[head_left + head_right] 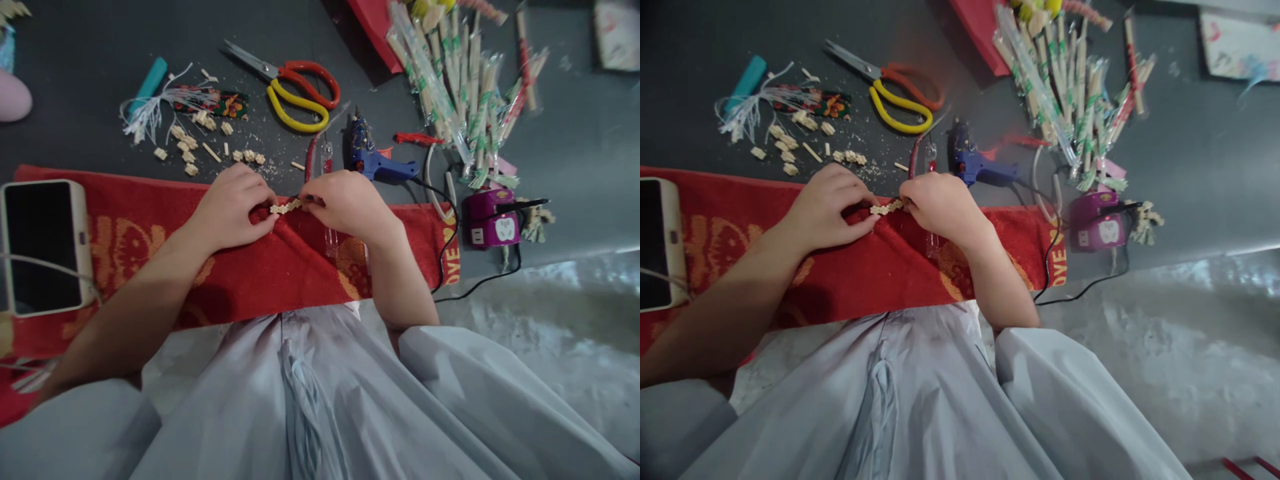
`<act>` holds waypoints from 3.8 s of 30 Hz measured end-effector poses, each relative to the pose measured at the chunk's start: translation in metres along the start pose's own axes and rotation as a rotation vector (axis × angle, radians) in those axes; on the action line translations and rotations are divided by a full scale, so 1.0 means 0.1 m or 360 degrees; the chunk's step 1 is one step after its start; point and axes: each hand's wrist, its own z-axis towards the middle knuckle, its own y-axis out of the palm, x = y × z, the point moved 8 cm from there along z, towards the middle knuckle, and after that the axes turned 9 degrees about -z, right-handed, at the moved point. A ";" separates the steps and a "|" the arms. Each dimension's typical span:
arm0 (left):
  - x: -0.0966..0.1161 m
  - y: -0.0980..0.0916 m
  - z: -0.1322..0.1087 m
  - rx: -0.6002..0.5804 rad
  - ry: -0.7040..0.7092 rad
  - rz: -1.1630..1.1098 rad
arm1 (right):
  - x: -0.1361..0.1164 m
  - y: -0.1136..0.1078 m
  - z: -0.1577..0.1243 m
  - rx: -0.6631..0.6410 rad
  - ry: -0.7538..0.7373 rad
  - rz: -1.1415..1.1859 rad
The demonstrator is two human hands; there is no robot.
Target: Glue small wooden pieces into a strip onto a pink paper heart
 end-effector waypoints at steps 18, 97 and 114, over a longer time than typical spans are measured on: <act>-0.03 0.04 -0.01 -0.0024 -0.0002 0.0028 | 0.13 0.01 0.00 0.0044 0.0099 0.0066; 0.02 0.06 -0.02 0.0137 0.0022 0.0131 | 0.27 -0.17 -0.13 0.0319 0.0250 0.0092; 0.00 0.08 -0.02 0.0158 0.0045 0.0147 | 0.27 -0.16 -0.11 0.0298 0.0288 0.0049</act>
